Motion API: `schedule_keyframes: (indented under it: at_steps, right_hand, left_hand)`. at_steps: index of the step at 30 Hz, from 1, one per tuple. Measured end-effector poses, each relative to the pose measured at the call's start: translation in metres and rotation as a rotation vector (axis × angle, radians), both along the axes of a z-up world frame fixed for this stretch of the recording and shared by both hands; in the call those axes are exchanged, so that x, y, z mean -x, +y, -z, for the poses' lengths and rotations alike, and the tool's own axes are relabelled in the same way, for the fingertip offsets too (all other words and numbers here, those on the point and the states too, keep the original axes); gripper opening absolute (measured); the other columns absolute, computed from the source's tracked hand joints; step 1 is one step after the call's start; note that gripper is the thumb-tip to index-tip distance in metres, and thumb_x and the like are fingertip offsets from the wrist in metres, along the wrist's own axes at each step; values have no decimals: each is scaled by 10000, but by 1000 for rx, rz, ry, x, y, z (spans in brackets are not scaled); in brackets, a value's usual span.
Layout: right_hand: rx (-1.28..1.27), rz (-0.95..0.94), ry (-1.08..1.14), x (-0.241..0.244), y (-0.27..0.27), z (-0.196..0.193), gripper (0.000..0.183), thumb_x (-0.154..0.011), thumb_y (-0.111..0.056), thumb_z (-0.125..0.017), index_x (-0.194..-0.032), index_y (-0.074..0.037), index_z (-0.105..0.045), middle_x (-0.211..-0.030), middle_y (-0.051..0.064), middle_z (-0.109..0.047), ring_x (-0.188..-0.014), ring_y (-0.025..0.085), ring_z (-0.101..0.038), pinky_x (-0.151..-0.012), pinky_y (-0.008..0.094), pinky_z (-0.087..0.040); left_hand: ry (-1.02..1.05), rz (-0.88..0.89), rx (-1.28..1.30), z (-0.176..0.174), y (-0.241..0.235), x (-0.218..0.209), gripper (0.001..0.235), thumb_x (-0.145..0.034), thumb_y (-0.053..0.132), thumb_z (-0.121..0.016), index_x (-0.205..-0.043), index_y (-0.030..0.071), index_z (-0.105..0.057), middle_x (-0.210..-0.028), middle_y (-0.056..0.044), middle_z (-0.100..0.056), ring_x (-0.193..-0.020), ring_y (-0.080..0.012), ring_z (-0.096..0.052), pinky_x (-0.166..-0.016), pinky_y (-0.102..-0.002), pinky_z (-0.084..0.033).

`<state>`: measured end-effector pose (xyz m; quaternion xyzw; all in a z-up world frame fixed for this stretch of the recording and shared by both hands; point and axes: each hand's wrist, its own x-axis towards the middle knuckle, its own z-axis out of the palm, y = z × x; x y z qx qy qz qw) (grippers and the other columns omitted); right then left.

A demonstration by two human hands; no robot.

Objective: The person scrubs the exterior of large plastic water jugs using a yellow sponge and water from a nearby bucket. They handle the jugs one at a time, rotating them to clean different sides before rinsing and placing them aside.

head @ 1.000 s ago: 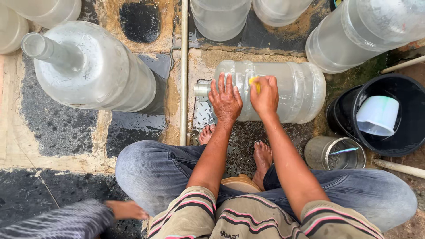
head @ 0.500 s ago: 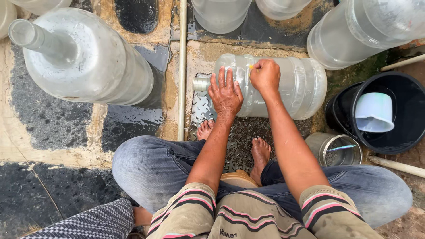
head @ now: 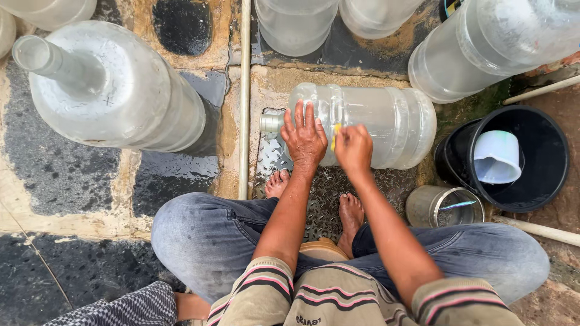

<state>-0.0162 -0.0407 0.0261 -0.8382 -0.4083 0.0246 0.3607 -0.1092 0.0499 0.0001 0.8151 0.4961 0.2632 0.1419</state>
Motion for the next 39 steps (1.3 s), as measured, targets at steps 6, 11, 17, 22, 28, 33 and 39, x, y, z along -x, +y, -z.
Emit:
schedule_keyframes:
  at_steps: [6,11,17,22,28,33,39]
  right_hand:
    - [-47,45,68,3,1,1,45,-856,-26,-739,-875,12,-724,-816,133,-628,-657,245,-665,-606,371,-540]
    - [-71,-17,-46,-46,43,-1,83,-874,-89,-760,-881,-8,-746,-832,137,-637,-719,292,-660,-661,415,-541]
    - [-101,-50,40,20,-19,1,107,-925,-45,-750,-1008,22,-752,-873,148,-599,-730,264,-628,-652,381,-519]
    - [-140,-2,140,4,1,-6,90,-905,-62,-763,-933,16,-727,-876,124,-636,-671,209,-650,-614,336,-530]
    - [-17,-15,179,-13,19,-25,102,-889,-65,-738,-969,0,-740,-859,130,-650,-666,226,-655,-627,349,-535]
    - [120,-107,16,-50,55,-12,105,-893,-116,-758,-897,-11,-757,-865,185,-662,-777,349,-680,-737,458,-549]
    - [165,-126,-51,-40,45,-10,88,-870,-78,-720,-849,3,-744,-899,239,-653,-815,402,-674,-742,499,-534]
  left_hand:
    - [-18,7,-6,2,2,-1,501,-1005,278,-530,-1486,140,-513,-1597,-97,-413,-1453,-406,-357,-1120,-596,-326]
    - [12,1,2,3,0,-3,495,-1012,272,-522,-1486,129,-518,-1593,-101,-411,-1448,-407,-359,-1119,-600,-330]
    - [5,-19,1,1,8,-8,471,-1023,275,-517,-1473,137,-532,-1593,-92,-423,-1439,-398,-379,-1119,-604,-335]
    - [6,-25,-44,6,2,-5,457,-1033,278,-511,-1467,139,-535,-1595,-91,-425,-1449,-401,-376,-1130,-605,-338]
    - [30,-24,-1,1,-2,-2,470,-1015,286,-526,-1464,146,-537,-1586,-92,-426,-1448,-399,-378,-1121,-604,-339]
    - [-4,-17,-13,5,-7,2,474,-1027,288,-527,-1481,151,-530,-1606,-86,-417,-1459,-405,-374,-1129,-581,-350]
    - [-8,-28,-39,1,-4,-2,487,-1013,290,-530,-1480,152,-524,-1606,-89,-408,-1461,-405,-364,-1123,-584,-346]
